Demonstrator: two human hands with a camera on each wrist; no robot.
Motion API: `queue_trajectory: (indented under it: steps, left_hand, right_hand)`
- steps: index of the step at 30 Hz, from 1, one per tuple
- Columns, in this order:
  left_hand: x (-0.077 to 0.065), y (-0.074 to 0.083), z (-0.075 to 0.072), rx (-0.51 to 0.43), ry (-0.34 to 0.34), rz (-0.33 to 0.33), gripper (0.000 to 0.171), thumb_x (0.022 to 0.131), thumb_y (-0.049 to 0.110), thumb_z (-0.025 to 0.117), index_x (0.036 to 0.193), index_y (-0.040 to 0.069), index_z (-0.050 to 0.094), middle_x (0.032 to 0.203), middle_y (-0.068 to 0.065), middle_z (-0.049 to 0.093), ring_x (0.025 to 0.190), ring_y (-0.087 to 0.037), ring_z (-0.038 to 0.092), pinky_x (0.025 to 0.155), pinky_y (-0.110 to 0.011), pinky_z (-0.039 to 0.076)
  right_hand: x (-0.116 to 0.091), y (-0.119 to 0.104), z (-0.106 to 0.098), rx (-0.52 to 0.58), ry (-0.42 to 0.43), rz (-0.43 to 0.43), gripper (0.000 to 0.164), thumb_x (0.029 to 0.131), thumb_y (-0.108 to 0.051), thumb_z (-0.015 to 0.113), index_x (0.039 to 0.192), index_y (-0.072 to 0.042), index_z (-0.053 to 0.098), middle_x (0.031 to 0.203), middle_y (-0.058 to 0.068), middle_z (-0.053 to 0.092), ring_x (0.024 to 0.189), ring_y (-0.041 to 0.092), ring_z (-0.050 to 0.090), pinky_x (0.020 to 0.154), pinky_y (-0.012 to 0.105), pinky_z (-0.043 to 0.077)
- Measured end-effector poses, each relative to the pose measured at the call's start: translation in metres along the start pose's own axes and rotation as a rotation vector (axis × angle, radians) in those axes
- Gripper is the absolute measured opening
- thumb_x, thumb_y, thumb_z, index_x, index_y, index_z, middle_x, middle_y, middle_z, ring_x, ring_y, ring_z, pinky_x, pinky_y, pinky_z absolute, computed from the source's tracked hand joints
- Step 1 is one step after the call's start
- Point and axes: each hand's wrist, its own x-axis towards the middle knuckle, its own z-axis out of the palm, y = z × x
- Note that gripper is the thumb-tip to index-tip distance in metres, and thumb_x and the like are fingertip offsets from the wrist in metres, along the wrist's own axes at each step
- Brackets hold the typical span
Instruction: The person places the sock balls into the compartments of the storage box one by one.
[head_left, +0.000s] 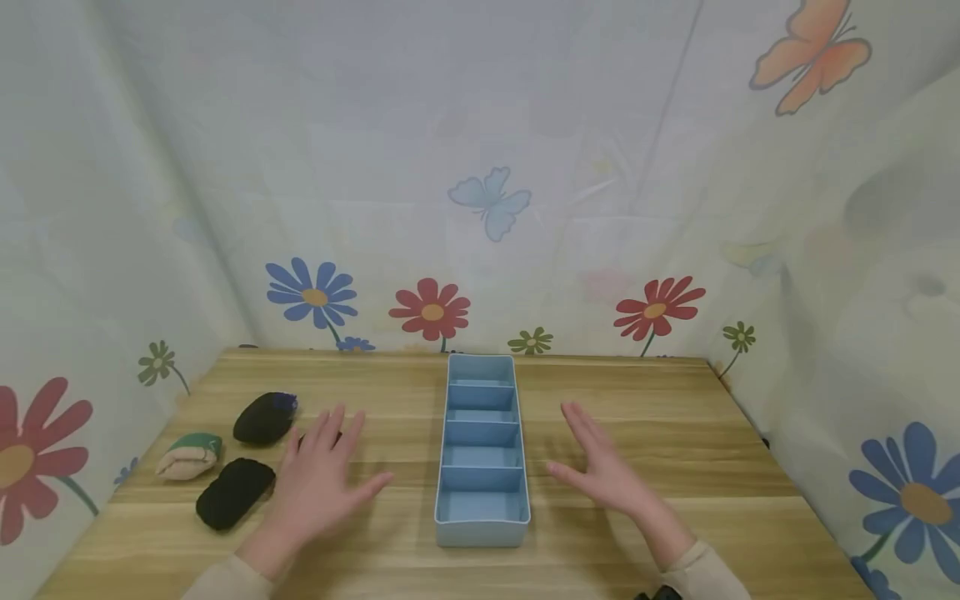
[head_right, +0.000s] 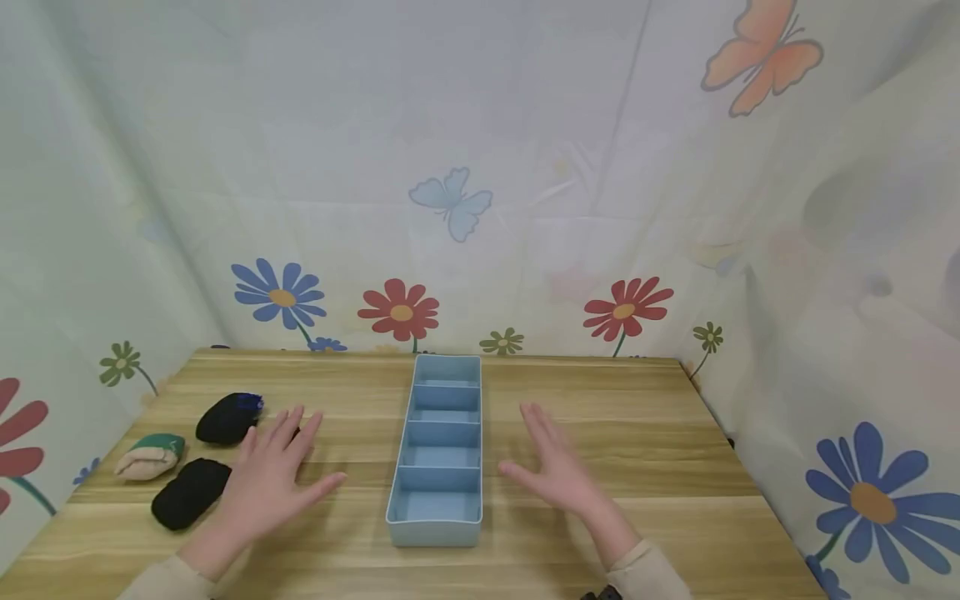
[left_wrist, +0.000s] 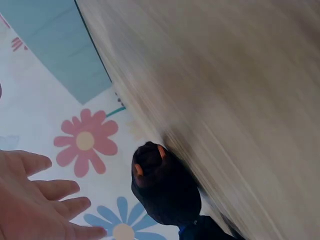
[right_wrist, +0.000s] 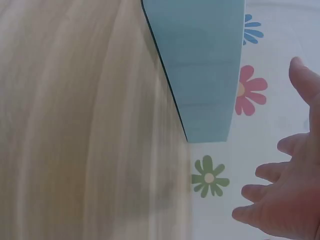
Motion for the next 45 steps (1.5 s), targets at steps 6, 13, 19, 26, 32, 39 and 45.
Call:
queue_trajectory:
  steps: [6,13,19,26,32,39,45]
  left_hand:
    - [0.001,-0.011,-0.003,-0.026,0.009,-0.015,0.097,0.079,0.068,0.069,0.146,0.002,0.045,0.148,-0.027,0.040,0.138,-0.046,0.034,0.112,-0.064,0.020]
    - [0.001,-0.025,-0.004,-0.053,0.067,-0.015,0.098,0.076,0.067,0.072,0.142,-0.001,0.049,0.140,-0.028,0.050,0.128,-0.046,0.045,0.105,-0.067,0.029]
    - [0.001,-0.034,-0.008,-0.048,0.083,-0.020,0.104,0.073,0.070,0.073,0.143,-0.003,0.046,0.135,-0.027,0.055,0.119,-0.046,0.054,0.100,-0.068,0.035]
    - [0.001,-0.046,-0.008,-0.057,0.096,-0.036,0.106,0.070,0.063,0.080,0.142,-0.006,0.045,0.127,-0.030,0.059,0.111,-0.048,0.058,0.096,-0.071,0.035]
    - [0.002,-0.057,-0.004,-0.088,0.078,-0.057,0.108,0.068,0.058,0.084,0.142,-0.009,0.042,0.130,-0.033,0.055,0.112,-0.051,0.056,0.093,-0.069,0.039]
    - [0.005,-0.064,0.000,-0.194,-0.043,-0.136,0.115,0.072,0.057,0.083,0.148,-0.011,0.031,0.143,-0.036,0.042,0.127,-0.052,0.044,0.095,-0.066,0.040]
    - [0.007,-0.071,0.002,-0.242,-0.073,-0.146,0.107,0.074,0.041,0.086,0.148,-0.013,0.031,0.142,-0.038,0.041,0.127,-0.054,0.042,0.098,-0.066,0.038]
  right_hand:
    - [0.002,-0.003,0.006,0.110,-0.001,0.056,0.090,0.091,-0.037,0.070,0.159,-0.012,0.018,0.163,0.016,0.017,0.145,0.043,0.020,0.109,0.067,0.024]
    - [0.007,-0.008,0.014,0.289,-0.032,0.099,0.090,0.090,-0.030,0.074,0.159,-0.011,0.019,0.162,0.014,0.023,0.143,0.039,0.029,0.112,0.059,0.026]
    - [0.009,-0.008,0.021,0.445,-0.048,0.144,0.089,0.088,-0.020,0.077,0.158,-0.009,0.022,0.160,0.014,0.027,0.143,0.037,0.031,0.113,0.052,0.028]
    - [0.010,-0.011,0.027,0.579,-0.087,0.118,0.088,0.089,-0.014,0.075,0.156,0.000,0.020,0.157,0.027,0.026,0.142,0.042,0.031,0.112,0.051,0.028]
    - [0.009,-0.010,0.034,0.654,-0.135,0.105,0.087,0.090,-0.012,0.074,0.156,0.002,0.018,0.157,0.028,0.023,0.141,0.045,0.029,0.112,0.053,0.028]
    - [0.007,-0.009,0.039,0.737,-0.182,0.114,0.089,0.090,-0.012,0.074,0.155,0.004,0.015,0.157,0.030,0.022,0.142,0.047,0.026,0.112,0.054,0.027]
    - [0.008,-0.008,0.044,0.754,-0.193,0.098,0.089,0.090,-0.010,0.074,0.156,0.003,0.016,0.158,0.029,0.020,0.142,0.047,0.025,0.112,0.053,0.028]
